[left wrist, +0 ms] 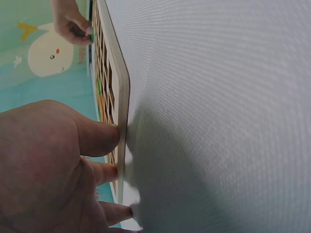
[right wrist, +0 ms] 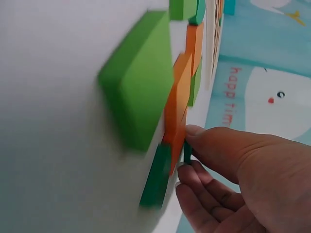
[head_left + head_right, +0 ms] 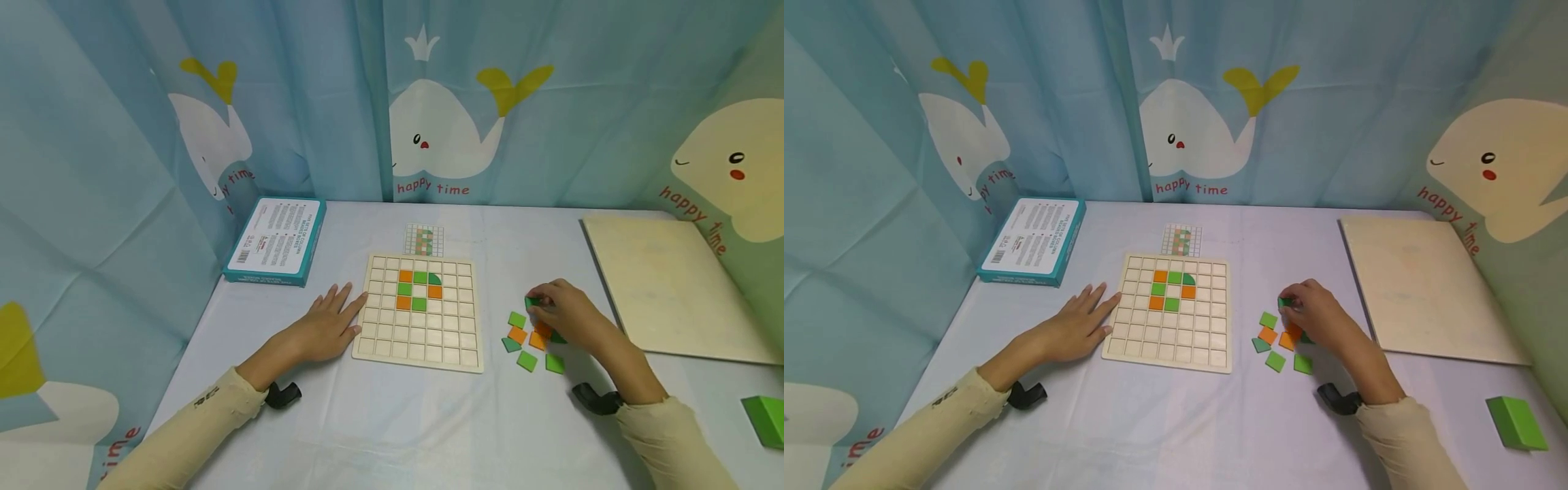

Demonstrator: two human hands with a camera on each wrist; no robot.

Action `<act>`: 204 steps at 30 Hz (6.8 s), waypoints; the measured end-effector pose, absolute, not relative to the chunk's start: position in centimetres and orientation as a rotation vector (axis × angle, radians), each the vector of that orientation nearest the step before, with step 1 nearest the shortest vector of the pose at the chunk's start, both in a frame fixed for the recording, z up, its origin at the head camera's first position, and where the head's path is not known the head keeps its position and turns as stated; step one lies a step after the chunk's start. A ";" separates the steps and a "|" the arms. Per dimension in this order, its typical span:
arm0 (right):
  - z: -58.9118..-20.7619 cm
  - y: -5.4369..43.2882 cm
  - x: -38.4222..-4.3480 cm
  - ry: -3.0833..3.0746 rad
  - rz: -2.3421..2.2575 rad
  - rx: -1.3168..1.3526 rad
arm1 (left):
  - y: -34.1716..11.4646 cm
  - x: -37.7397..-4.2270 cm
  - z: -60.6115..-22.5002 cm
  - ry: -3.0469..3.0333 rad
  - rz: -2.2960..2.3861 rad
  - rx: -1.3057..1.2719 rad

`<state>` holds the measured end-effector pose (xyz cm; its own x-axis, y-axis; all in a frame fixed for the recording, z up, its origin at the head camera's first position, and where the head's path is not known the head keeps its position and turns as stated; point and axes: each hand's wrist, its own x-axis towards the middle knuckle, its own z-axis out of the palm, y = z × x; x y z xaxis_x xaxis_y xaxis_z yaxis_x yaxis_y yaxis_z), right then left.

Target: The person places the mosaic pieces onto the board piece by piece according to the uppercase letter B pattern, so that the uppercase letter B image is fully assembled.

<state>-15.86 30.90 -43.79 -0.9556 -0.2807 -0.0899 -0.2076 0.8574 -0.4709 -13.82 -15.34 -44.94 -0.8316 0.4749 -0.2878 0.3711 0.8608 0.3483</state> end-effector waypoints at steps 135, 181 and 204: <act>-44.8 10.7 -14.0 2.977 -0.654 -0.967 | -15.4 -13.9 -45.0 2.674 0.377 0.637; -42.6 28.0 -14.3 2.675 -0.738 -0.423 | -15.3 -13.7 -44.8 2.662 0.407 0.608; -44.1 25.7 -15.2 2.862 -0.756 -0.464 | -15.1 -13.7 -44.8 2.660 0.398 0.604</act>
<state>-15.21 25.66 -44.14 -0.9416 -0.3312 -0.0610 -0.2579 0.8257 -0.5018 -13.74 -15.15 -44.81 -0.8343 0.4617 -0.3013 0.3534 0.8674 0.3504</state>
